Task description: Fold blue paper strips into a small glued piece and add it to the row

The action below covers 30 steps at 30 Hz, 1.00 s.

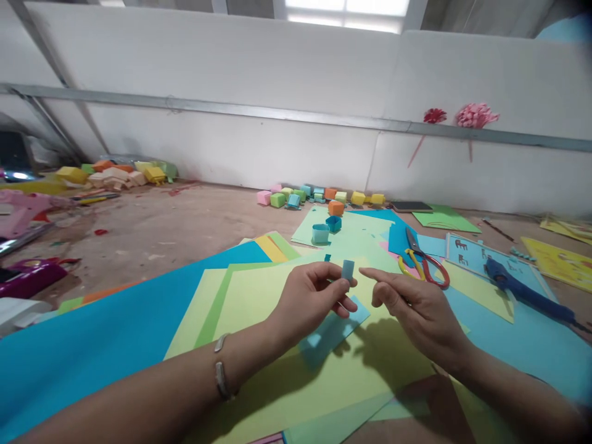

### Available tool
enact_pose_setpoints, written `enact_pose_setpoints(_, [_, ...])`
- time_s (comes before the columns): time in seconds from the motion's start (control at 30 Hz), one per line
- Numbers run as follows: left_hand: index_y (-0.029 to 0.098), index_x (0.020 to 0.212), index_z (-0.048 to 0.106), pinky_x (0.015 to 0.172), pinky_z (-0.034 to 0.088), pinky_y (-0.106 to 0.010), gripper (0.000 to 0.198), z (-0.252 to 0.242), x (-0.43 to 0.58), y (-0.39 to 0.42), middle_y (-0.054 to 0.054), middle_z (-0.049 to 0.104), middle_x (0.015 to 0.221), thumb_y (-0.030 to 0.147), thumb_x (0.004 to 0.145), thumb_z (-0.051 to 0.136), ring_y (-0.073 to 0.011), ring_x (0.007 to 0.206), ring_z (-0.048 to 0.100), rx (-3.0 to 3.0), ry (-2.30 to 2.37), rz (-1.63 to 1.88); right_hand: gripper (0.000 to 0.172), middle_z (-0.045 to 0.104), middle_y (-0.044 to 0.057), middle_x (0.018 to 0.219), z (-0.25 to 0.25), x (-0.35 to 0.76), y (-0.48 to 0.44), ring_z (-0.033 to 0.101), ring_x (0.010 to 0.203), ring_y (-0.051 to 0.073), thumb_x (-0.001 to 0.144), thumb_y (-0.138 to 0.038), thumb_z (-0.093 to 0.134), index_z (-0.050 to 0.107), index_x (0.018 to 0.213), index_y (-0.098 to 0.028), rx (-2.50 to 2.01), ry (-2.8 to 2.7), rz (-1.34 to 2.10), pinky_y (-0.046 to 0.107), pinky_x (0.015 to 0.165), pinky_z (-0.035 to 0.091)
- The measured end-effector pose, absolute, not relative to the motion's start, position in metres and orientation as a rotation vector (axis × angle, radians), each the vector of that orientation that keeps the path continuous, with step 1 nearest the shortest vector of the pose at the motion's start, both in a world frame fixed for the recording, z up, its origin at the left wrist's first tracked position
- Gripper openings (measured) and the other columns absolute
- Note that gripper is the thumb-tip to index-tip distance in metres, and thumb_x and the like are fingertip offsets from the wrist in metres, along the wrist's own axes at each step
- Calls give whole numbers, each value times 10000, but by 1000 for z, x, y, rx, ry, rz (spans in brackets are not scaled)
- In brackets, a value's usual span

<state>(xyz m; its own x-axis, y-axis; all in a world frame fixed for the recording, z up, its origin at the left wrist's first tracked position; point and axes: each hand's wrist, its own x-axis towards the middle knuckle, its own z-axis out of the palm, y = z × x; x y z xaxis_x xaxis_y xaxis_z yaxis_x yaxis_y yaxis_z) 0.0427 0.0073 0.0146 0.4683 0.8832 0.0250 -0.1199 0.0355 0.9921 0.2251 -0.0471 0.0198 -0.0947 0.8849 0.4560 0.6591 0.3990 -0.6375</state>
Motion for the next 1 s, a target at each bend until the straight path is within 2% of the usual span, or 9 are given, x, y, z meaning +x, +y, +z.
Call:
enact_pose_setpoints(0.1, [124,806,704,600,582,-270,155,10,44,8,-58,711,659,272,760,692,-173,627,703,1399,780,903,409,702,17,725,25,225,-50,651,678,150,982,-399,420,611,1263,-171,-1365,-1837,449,275,641,526])
enact_pose_setpoints(0.2, [133,828,730,610,572,-265,135,7,44,7,-56,720,668,237,786,654,-166,617,700,1572,814,936,447,716,25,761,27,223,-51,629,676,152,982,-400,402,520,1332,-147,-1395,-1836,567,276,609,504])
enact_pose_setpoints(0.27, [144,799,739,587,547,-246,123,6,43,7,-53,719,669,211,794,636,-159,611,693,1707,823,965,434,716,27,753,27,222,-52,604,645,148,986,-380,380,512,1330,-150,-1403,-1828,637,271,568,478])
enact_pose_setpoints(0.57, [191,819,771,590,528,-236,149,4,41,7,-43,731,717,165,793,626,-151,630,671,1908,816,991,328,689,28,692,28,223,-50,499,532,111,951,-335,463,671,1152,-180,-1325,-1725,862,235,483,412])
enact_pose_setpoints(0.7, [187,787,767,594,523,-234,166,4,41,7,-45,727,725,139,791,608,-150,636,667,1947,812,998,325,676,24,664,27,222,-48,467,511,102,919,-346,520,706,1133,-185,-1342,-1630,941,234,478,402])
enact_pose_setpoints(0.9, [184,864,771,606,531,-242,187,1,41,9,-50,733,755,136,800,601,-156,654,681,1957,823,985,320,663,20,666,25,222,-47,388,516,87,855,-340,593,746,1101,-205,-1371,-1526,1028,232,480,365])
enact_pose_setpoints(1.0, [181,843,769,603,536,-242,172,1,40,8,-54,736,758,154,808,603,-161,655,689,1927,839,961,311,653,14,654,24,221,-47,382,519,86,838,-340,610,756,1085,-220,-1347,-1470,1052,233,483,366])
